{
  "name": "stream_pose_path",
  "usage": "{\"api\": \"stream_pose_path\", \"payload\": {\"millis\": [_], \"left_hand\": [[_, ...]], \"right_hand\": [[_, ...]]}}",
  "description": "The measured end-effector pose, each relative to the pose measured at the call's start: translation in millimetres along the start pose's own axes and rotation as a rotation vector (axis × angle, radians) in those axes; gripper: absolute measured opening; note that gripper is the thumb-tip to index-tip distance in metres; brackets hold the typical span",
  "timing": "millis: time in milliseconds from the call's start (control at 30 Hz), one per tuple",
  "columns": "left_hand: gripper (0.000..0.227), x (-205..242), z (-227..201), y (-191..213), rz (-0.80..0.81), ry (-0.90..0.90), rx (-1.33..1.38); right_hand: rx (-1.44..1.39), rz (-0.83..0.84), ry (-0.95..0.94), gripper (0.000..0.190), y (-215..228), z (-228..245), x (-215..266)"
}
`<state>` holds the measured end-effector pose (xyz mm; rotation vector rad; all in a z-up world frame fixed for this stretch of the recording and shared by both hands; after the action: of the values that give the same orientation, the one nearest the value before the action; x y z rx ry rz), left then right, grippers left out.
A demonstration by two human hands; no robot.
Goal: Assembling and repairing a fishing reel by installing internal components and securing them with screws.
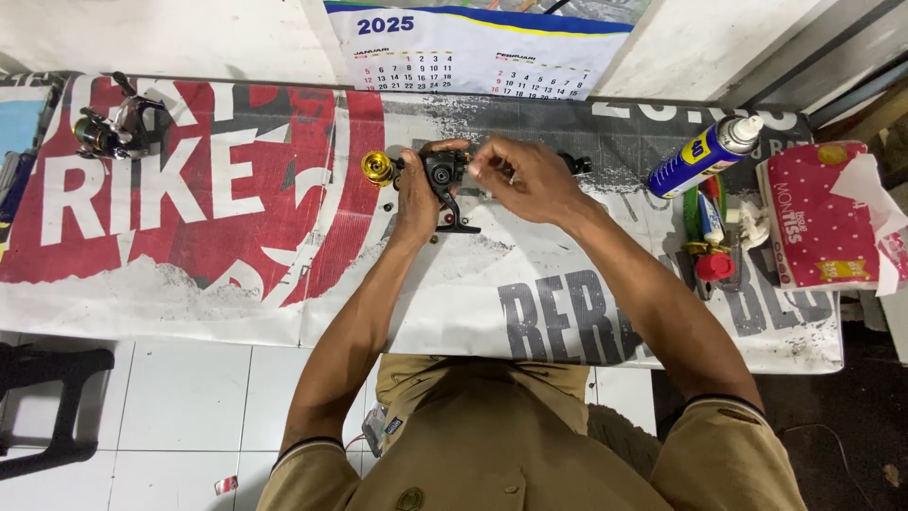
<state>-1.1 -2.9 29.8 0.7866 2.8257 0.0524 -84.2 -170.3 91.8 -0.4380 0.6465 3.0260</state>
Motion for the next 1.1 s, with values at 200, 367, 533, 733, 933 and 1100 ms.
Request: {"api": "stream_pose_path", "payload": {"millis": [200, 367, 533, 733, 933, 1100], "left_hand": [[0.083, -1, 5, 1, 0.041, -0.078, 0.047], [0.081, -3, 14, 0, 0.027, -0.066, 0.048], [0.082, -3, 38, 1, -0.004, -0.021, -0.006], [0.084, -2, 18, 2, 0.040, -0.095, 0.082], [0.082, -4, 21, 1, 0.050, -0.131, 0.106], [0.082, -2, 4, 1, 0.040, -0.155, 0.114]], "right_hand": [[0.000, 0.003, 0.019, 0.018, 1, 11, -1], [-0.024, 0.020, 0.035, 0.005, 1, -1, -5], [-0.034, 0.027, 0.067, 0.006, 0, -18, -4], [-0.060, 0.054, 0.045, 0.008, 1, 0, -6], [0.044, 0.023, 0.076, 0.022, 1, -12, -5], [-0.048, 0.046, 0.068, 0.012, -1, -1, -3]]}}
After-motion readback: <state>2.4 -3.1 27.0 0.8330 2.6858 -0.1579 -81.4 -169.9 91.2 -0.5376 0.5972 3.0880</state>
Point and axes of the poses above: each hand's wrist, its own x-axis away from the middle knuckle, its own y-axis out of the back of the hand, z = x × y, the point moved 1 cm from there along -x, towards the middle knuckle, and after that the axes turned 12 degrees about -x, right-handed, at the moved point
